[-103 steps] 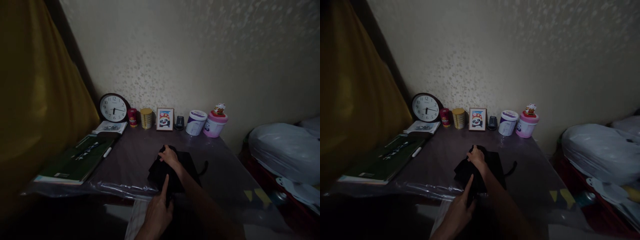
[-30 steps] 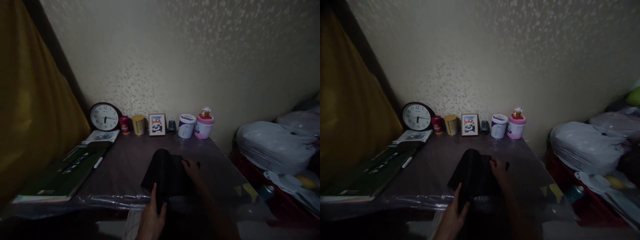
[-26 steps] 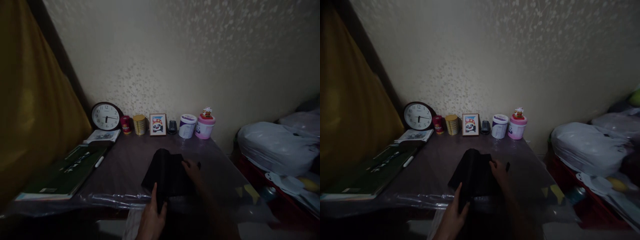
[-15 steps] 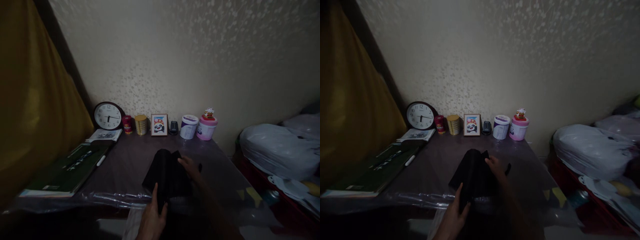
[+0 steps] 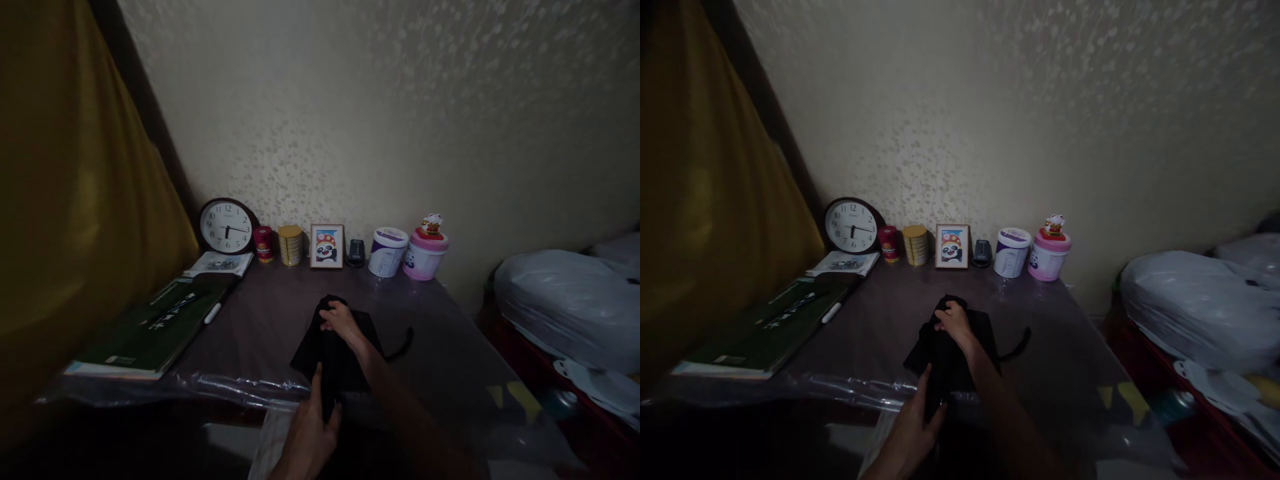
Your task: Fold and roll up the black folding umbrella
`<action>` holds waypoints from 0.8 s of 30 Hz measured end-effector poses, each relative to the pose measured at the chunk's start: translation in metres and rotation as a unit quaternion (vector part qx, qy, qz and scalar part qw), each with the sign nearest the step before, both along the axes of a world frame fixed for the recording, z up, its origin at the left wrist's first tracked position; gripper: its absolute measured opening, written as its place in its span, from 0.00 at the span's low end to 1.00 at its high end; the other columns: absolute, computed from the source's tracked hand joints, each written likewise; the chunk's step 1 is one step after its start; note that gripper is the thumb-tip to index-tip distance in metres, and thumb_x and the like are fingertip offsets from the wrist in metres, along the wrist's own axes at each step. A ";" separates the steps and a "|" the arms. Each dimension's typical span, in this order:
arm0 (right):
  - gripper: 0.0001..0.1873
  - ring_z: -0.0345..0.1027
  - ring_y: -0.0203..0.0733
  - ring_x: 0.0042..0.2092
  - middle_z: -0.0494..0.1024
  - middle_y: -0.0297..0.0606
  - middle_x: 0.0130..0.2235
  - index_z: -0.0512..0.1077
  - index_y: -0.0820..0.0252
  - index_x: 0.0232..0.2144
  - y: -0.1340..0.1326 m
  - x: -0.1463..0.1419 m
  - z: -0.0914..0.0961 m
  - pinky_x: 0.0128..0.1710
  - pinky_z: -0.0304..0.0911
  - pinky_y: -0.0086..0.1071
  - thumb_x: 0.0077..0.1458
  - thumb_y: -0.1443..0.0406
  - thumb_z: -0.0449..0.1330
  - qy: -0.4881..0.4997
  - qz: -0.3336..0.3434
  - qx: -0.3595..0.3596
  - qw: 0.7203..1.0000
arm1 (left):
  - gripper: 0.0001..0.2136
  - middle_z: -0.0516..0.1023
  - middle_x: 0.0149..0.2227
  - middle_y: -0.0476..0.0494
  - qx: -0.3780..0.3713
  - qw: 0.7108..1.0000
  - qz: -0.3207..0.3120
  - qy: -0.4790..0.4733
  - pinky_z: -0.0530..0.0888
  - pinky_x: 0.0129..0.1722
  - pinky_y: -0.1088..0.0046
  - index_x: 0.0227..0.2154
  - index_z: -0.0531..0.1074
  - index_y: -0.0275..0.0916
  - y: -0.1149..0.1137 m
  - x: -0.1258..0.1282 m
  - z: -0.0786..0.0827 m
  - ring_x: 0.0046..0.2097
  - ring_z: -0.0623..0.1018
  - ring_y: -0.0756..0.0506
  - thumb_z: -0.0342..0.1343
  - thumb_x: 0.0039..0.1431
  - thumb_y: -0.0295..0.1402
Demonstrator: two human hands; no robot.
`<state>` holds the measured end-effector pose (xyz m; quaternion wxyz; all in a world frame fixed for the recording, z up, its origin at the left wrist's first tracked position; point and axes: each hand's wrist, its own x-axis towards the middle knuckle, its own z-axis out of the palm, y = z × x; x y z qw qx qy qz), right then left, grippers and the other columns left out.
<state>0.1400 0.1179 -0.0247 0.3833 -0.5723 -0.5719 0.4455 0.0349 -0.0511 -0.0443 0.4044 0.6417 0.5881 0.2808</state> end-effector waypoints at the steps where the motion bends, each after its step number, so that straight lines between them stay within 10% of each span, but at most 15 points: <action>1: 0.23 0.70 0.34 0.23 0.75 0.35 0.28 0.60 0.66 0.49 0.001 -0.002 -0.002 0.25 0.63 0.27 0.50 0.64 0.54 -0.019 0.002 -0.006 1.000 | 0.32 0.70 0.51 0.37 -0.003 1.000 -0.002 0.002 0.66 0.46 0.77 0.60 0.36 0.33 0.000 0.000 0.001 0.49 0.72 0.48 0.44 0.56 0.36; 13: 0.25 0.72 0.40 0.36 0.77 0.35 0.23 0.60 0.68 0.50 -0.001 -0.009 0.009 0.33 0.59 0.29 0.51 0.61 0.53 -0.215 0.036 0.023 0.976 | 0.35 0.78 0.36 0.43 0.015 0.998 0.002 0.058 0.67 0.34 0.78 0.60 0.27 0.37 -0.006 0.001 0.016 0.36 0.77 0.48 0.43 0.56 0.34; 24: 0.13 0.71 0.34 0.30 0.78 0.36 0.30 0.69 0.61 0.41 -0.015 -0.001 0.012 0.32 0.62 0.27 0.54 0.65 0.49 -0.146 0.166 0.106 0.969 | 0.28 0.75 0.43 0.43 0.020 0.995 -0.014 0.094 0.67 0.39 0.76 0.60 0.38 0.45 -0.006 -0.001 0.010 0.41 0.75 0.47 0.40 0.58 0.36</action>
